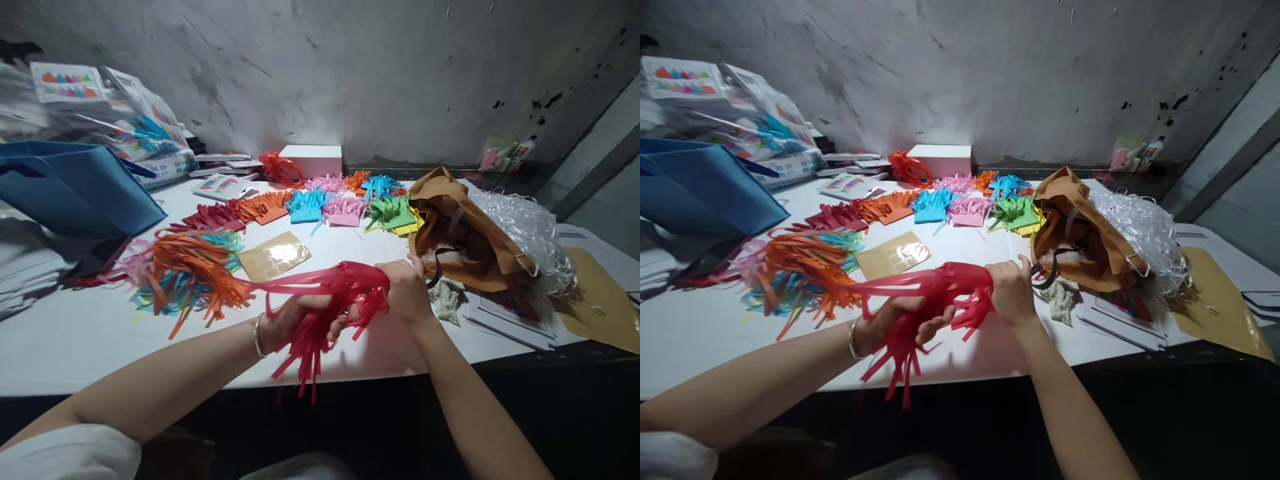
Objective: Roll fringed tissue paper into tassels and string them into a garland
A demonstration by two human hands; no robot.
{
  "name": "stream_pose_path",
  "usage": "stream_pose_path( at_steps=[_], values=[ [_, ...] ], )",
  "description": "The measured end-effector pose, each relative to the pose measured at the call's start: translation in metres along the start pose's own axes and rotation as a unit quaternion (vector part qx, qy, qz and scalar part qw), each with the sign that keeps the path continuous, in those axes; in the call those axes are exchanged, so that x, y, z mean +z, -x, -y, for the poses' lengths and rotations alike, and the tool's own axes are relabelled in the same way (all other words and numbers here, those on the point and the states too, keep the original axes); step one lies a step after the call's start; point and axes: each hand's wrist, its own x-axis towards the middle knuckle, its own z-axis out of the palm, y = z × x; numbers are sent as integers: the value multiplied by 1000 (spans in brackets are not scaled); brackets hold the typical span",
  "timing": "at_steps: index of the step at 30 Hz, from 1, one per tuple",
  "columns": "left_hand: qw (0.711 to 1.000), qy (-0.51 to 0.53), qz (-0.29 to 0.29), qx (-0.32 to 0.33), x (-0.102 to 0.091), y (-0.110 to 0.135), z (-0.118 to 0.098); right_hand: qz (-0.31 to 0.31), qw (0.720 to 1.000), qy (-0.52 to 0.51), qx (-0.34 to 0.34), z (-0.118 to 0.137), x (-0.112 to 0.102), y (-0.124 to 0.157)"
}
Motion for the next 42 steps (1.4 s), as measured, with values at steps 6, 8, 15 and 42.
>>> stream_pose_path(
  at_steps=[6, 8, 15, 42],
  values=[
    [998, -41, -51, -27, 1, -4, -4, -94, 992, 81, 30, -58, -51, -2],
    [996, -60, -71, 7, 0, -5, -10, -123, 986, 115, 14, -60, -73, 2],
    [965, -99, -226, 92, -47, 52, -32, 30, 987, 122, -97, 8, -8, 62],
    [522, -825, -184, 115, -28, 49, 85, -23, 980, 116, 159, -20, -16, 154]
  ],
)
